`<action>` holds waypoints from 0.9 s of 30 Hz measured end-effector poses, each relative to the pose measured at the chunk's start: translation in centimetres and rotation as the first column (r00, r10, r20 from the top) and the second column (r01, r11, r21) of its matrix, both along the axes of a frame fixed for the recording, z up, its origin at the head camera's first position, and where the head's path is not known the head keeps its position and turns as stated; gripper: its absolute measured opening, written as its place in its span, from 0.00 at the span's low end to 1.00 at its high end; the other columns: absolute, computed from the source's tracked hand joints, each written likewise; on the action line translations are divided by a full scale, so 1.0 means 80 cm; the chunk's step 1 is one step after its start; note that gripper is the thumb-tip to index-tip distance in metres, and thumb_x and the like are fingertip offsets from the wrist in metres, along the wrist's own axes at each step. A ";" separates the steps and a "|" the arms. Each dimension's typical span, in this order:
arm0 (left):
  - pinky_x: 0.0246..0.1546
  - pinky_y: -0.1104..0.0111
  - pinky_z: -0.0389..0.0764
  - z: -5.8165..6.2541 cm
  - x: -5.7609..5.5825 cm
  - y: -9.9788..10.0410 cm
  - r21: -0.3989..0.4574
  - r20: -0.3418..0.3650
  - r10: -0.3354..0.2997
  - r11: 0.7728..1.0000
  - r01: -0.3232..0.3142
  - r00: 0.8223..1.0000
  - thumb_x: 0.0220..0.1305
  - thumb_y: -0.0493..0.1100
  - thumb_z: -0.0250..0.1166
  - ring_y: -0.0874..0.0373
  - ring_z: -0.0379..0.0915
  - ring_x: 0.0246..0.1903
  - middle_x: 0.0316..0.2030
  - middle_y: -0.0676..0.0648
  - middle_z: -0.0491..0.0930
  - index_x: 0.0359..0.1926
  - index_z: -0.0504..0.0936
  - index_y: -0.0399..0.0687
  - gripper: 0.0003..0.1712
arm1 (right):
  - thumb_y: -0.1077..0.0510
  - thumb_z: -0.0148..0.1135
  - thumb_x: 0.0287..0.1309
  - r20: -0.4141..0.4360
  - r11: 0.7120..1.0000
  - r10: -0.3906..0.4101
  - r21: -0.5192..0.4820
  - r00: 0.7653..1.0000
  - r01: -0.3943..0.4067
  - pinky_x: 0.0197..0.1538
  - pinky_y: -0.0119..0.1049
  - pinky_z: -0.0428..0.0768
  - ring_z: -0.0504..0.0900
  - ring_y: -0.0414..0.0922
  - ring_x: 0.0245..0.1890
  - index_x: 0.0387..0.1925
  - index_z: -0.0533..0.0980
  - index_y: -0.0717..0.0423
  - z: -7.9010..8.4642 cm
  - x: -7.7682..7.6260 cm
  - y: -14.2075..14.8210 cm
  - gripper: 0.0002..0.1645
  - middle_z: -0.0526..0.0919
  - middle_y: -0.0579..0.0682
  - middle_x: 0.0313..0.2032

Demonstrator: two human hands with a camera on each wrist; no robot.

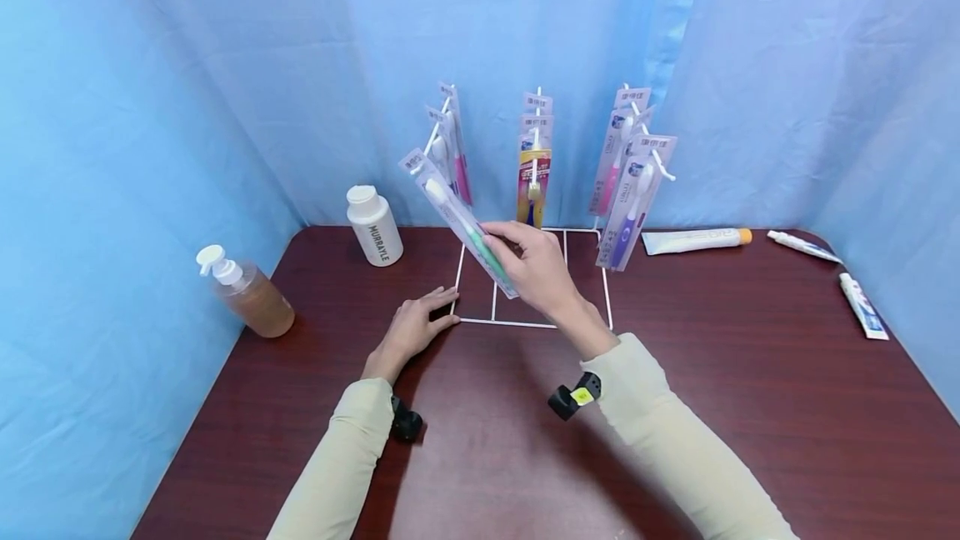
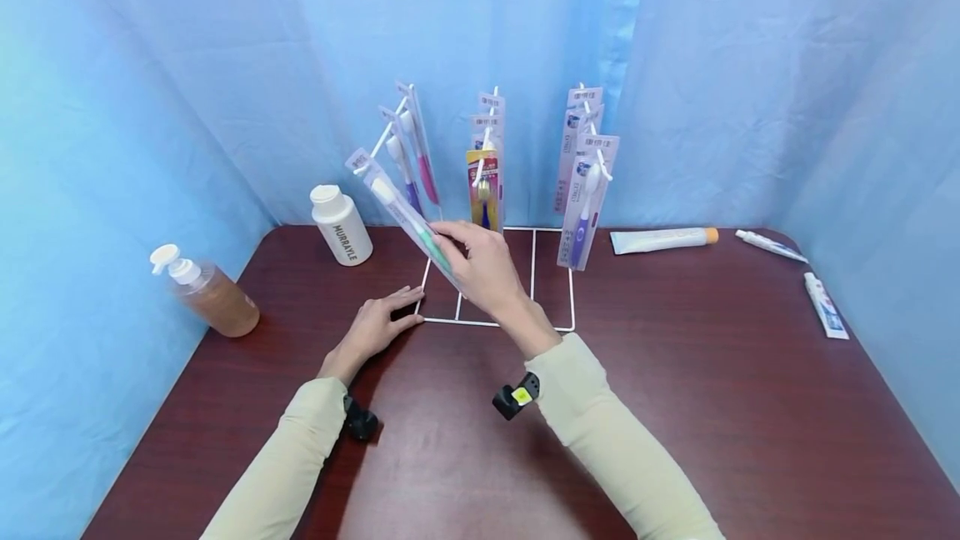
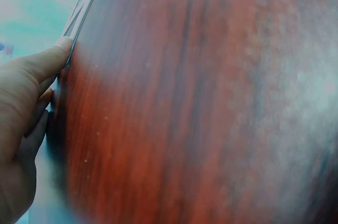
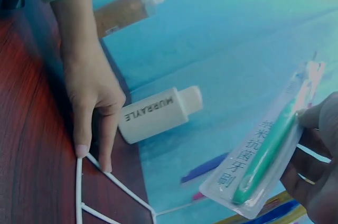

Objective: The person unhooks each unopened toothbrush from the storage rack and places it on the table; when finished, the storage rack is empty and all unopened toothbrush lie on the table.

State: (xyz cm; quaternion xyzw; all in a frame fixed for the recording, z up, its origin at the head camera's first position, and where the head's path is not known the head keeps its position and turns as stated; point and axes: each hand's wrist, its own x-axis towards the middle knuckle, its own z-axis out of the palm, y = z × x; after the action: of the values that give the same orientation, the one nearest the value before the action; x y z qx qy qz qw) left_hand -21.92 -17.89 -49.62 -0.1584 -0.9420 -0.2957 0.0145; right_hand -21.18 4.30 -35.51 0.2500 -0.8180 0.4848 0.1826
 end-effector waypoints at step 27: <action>0.63 0.50 0.68 0.002 0.001 0.001 -0.003 0.001 0.001 1.000 -0.001 1.000 0.61 0.52 0.66 0.57 0.65 0.66 0.63 0.54 0.73 0.63 0.75 0.54 0.29 | 0.61 0.56 0.66 0.507 0.967 0.255 -0.139 0.823 -0.214 0.39 0.38 0.85 0.85 0.47 0.40 0.52 0.78 0.63 -0.042 0.070 0.058 0.16 0.83 0.62 0.45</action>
State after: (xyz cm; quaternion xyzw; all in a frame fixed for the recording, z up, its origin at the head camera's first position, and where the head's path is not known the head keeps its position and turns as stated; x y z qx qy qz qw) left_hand -21.81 -17.77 -49.46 -0.1578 -0.9424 -0.2945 0.0141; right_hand -15.58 8.90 -38.85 0.2009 -0.7806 0.5838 -0.0975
